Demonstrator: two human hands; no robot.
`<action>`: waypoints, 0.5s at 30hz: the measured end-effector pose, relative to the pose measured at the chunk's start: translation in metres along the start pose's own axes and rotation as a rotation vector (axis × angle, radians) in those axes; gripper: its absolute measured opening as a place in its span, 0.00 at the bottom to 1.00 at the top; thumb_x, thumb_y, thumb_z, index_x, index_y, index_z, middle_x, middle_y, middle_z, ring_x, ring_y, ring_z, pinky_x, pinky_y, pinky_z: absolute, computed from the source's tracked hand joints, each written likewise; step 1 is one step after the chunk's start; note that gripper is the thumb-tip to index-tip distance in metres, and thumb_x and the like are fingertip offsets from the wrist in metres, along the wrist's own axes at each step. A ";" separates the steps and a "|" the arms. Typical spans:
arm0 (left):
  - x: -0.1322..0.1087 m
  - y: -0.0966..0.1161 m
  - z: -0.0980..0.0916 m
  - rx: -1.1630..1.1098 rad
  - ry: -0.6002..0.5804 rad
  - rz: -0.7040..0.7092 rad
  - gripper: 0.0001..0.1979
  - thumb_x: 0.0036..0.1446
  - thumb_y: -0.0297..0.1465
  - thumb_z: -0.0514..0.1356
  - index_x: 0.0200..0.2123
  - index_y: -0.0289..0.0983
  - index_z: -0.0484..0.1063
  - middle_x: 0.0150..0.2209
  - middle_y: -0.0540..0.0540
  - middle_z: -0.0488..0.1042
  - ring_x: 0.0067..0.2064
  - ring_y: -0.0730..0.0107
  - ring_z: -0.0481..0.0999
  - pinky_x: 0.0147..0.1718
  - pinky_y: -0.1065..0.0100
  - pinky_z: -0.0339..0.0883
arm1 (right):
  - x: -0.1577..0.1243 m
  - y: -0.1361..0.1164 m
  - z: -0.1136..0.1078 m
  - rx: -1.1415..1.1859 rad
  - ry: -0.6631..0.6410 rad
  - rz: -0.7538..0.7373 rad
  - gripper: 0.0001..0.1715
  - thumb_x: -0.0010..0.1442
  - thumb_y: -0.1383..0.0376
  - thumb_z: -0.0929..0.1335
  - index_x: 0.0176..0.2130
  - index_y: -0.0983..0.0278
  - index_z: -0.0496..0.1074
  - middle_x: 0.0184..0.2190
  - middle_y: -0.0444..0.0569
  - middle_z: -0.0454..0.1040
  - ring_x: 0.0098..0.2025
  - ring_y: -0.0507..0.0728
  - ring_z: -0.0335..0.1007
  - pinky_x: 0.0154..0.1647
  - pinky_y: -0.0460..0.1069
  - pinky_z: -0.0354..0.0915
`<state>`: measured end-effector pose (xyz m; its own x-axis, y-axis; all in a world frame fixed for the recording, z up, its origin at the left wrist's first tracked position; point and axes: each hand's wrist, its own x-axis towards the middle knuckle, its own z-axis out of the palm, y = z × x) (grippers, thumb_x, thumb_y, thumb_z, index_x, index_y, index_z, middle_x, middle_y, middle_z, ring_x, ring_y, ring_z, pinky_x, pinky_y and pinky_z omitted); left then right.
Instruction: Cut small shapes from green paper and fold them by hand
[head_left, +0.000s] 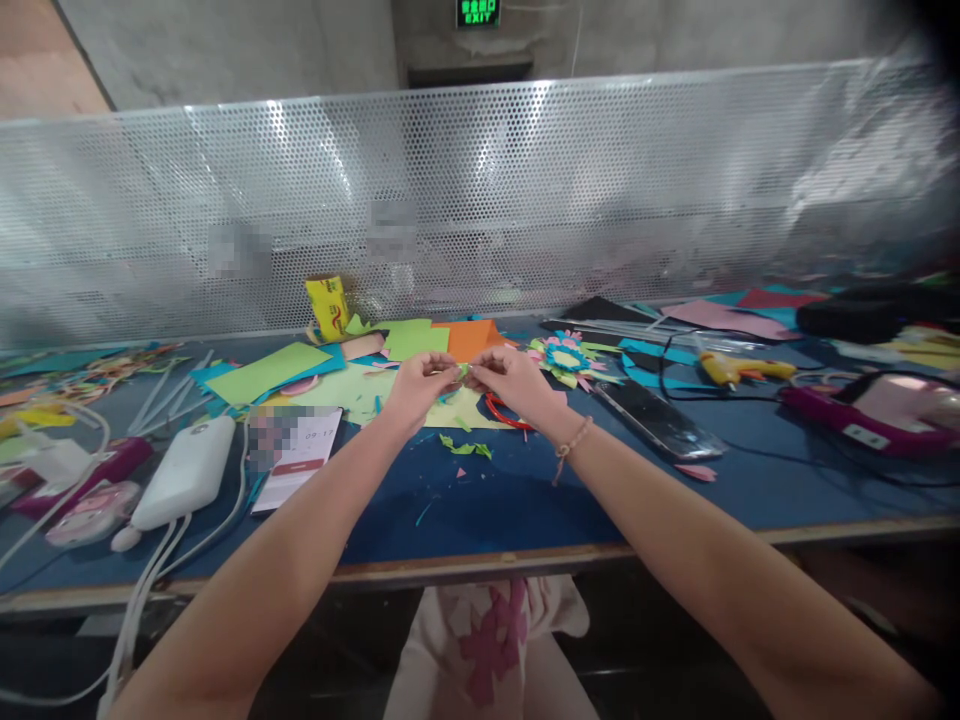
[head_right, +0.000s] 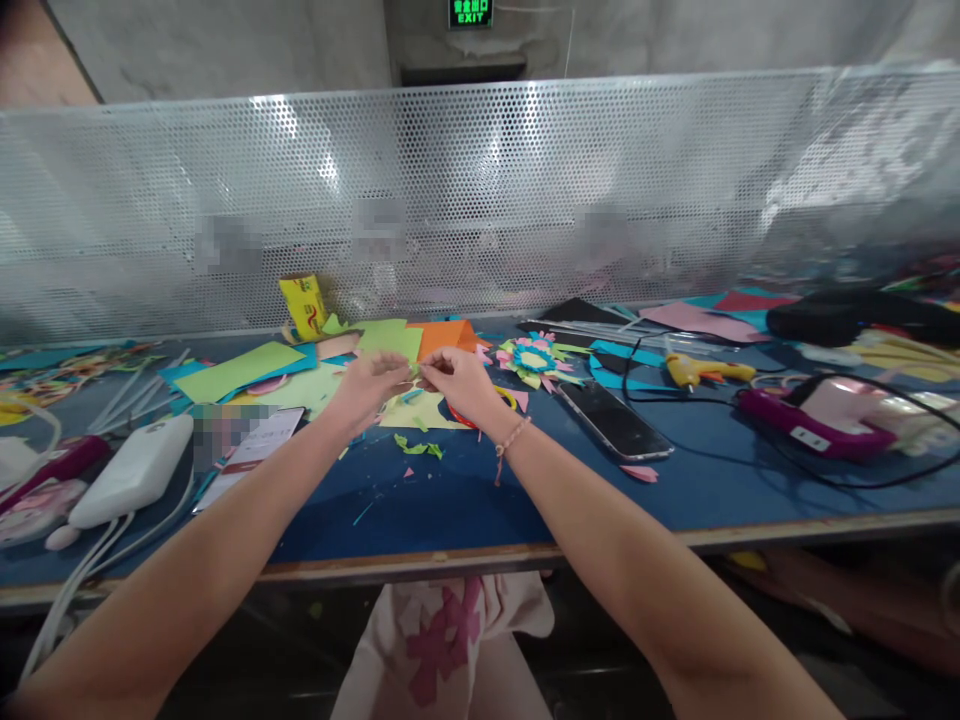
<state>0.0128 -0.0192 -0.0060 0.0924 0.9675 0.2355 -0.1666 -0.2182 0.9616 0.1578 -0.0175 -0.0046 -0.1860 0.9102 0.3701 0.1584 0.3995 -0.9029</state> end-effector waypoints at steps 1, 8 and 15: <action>0.000 0.000 0.000 0.000 -0.005 -0.010 0.12 0.39 0.28 0.64 0.30 0.32 0.68 0.27 0.48 0.70 0.29 0.77 0.70 0.36 0.66 0.66 | -0.001 -0.001 0.000 -0.006 0.003 -0.003 0.03 0.52 0.69 0.65 0.27 0.65 0.65 0.22 0.45 0.71 0.25 0.49 0.70 0.31 0.46 0.69; -0.002 0.004 -0.001 0.097 0.002 0.001 0.15 0.34 0.29 0.66 0.30 0.32 0.71 0.28 0.45 0.74 0.30 0.73 0.72 0.35 0.67 0.66 | -0.003 -0.006 0.001 0.012 -0.021 0.031 0.05 0.51 0.66 0.66 0.26 0.66 0.66 0.22 0.45 0.71 0.25 0.48 0.69 0.31 0.46 0.68; -0.005 0.006 0.003 -0.021 -0.027 -0.032 0.13 0.36 0.29 0.66 0.28 0.32 0.70 0.26 0.48 0.73 0.29 0.76 0.72 0.36 0.67 0.66 | 0.000 -0.002 0.000 -0.044 0.018 -0.044 0.09 0.51 0.62 0.65 0.24 0.66 0.66 0.20 0.44 0.69 0.23 0.48 0.66 0.28 0.45 0.65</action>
<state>0.0144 -0.0253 -0.0011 0.1241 0.9702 0.2083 -0.1836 -0.1839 0.9657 0.1576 -0.0187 -0.0025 -0.1760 0.8932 0.4139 0.1932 0.4436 -0.8752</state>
